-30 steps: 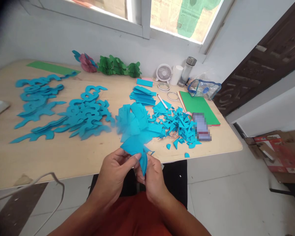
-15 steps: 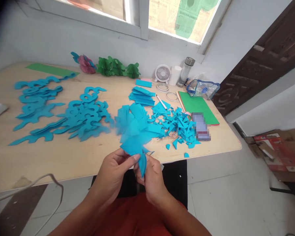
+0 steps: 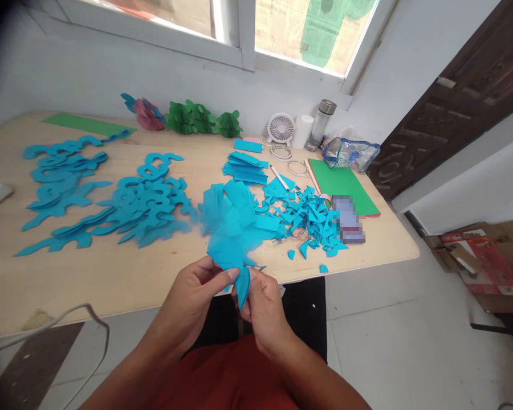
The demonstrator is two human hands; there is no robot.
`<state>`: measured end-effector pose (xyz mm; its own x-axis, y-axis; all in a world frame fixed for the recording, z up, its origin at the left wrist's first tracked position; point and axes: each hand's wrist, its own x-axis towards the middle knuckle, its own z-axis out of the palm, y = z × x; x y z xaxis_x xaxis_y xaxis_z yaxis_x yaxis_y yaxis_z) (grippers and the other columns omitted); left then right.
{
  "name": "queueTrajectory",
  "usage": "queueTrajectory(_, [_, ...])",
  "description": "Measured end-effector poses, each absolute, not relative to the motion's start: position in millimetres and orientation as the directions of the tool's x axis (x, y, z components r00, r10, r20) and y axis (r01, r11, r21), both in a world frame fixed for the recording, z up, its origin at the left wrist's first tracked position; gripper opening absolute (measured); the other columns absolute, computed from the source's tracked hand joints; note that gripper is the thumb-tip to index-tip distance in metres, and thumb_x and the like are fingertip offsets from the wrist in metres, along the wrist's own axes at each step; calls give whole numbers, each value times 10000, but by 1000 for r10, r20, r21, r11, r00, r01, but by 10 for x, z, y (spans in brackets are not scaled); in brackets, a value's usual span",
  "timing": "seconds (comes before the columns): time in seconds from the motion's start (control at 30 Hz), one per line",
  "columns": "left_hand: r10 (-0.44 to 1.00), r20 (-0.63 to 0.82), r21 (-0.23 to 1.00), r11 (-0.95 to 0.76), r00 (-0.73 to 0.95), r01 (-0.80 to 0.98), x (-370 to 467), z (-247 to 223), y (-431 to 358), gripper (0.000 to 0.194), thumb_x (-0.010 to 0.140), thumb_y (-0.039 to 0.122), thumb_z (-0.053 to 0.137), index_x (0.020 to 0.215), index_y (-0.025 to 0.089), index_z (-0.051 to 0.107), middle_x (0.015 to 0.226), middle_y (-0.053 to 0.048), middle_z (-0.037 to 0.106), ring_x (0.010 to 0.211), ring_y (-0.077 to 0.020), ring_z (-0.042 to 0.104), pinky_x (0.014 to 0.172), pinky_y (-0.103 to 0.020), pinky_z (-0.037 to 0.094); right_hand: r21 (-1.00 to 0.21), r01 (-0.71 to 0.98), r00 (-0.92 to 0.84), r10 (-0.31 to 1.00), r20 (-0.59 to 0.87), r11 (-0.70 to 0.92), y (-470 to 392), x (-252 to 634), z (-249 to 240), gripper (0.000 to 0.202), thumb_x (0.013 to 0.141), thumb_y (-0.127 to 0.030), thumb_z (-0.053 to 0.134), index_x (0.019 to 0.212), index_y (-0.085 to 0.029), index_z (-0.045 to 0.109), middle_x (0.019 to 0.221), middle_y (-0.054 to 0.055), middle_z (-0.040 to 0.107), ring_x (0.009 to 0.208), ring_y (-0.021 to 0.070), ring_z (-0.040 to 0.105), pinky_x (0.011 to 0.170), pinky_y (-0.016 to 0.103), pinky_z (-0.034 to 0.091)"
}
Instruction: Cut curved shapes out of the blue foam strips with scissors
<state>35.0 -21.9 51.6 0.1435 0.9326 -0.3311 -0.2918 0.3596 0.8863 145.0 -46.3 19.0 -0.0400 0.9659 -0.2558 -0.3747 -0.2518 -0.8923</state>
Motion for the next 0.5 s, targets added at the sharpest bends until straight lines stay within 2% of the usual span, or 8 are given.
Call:
queueTrajectory(0.3, [942,-309,888,334,129,-316,343,513,-187,81,686,225,712,720,159,680,713,-12,699,696,-162,610,724,-259,477,-890,-368,-37,960,-277,-271,-459,1437,204,423,863,-483,524,567,-193,440,414,-92,301,376,63,169,375,227,113])
queueTrajectory(0.5, [942,-308,876,336,134,-346,359,500,-166,165,717,274,706,827,151,705,780,-33,727,767,-185,634,765,-278,487,-882,-378,-34,956,-292,-283,-454,1424,209,425,818,-487,582,558,-204,399,428,-95,293,381,61,170,382,228,104])
